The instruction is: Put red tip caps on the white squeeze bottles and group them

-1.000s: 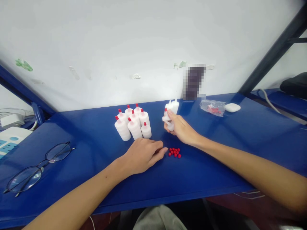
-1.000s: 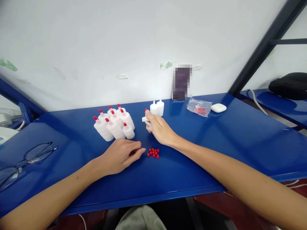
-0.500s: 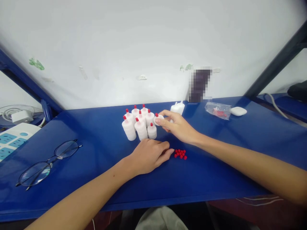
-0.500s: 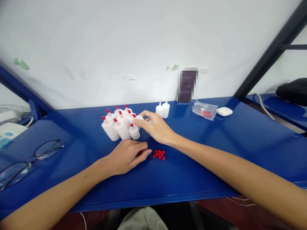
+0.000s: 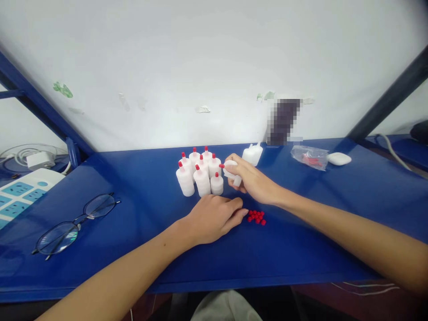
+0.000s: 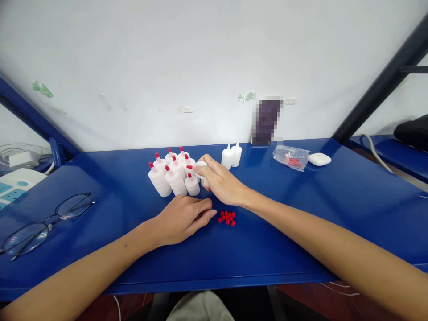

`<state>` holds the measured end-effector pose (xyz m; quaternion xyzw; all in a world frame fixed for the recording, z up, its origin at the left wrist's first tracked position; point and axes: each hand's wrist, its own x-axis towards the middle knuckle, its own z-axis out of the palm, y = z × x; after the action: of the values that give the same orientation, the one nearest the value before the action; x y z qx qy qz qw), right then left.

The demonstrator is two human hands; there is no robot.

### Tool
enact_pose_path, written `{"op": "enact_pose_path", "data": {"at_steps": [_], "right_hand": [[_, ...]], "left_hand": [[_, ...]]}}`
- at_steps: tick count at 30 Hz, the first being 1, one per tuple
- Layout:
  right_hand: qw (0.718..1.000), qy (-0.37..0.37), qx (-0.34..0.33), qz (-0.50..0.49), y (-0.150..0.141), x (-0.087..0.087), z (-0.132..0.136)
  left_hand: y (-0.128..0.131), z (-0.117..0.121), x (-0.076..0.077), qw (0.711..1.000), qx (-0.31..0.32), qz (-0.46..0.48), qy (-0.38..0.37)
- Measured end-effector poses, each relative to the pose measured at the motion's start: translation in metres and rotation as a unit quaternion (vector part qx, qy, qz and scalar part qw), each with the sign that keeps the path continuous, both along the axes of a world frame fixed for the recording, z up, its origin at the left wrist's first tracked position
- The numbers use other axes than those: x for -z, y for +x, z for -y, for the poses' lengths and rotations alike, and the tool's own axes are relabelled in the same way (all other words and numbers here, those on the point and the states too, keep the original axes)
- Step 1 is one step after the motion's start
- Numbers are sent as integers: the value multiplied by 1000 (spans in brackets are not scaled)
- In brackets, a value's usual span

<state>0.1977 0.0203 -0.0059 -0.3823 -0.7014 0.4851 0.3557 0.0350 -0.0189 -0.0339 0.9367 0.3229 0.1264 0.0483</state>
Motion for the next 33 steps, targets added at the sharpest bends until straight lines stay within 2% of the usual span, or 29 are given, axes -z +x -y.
{"op": "enact_pose_path", "data": {"at_steps": [3, 7, 12, 27, 33], "right_hand": [[995, -47, -42, -76, 0, 5, -3], [990, -63, -39, -117, -1, 8, -7], [982, -79, -56, -161, 1, 4, -6], [983, -123, -25, -135, -3, 0, -2], [978, -136, -68, -141, 0, -2, -1]], "left_hand": [[0, 0, 1, 1000, -3, -4, 6], [0, -1, 1, 1000, -1, -11, 5], [0, 0, -1, 1000, -9, -23, -5], [0, 0, 0, 1000, -4, -17, -3], [0, 0, 0, 1000, -3, -15, -6]]}}
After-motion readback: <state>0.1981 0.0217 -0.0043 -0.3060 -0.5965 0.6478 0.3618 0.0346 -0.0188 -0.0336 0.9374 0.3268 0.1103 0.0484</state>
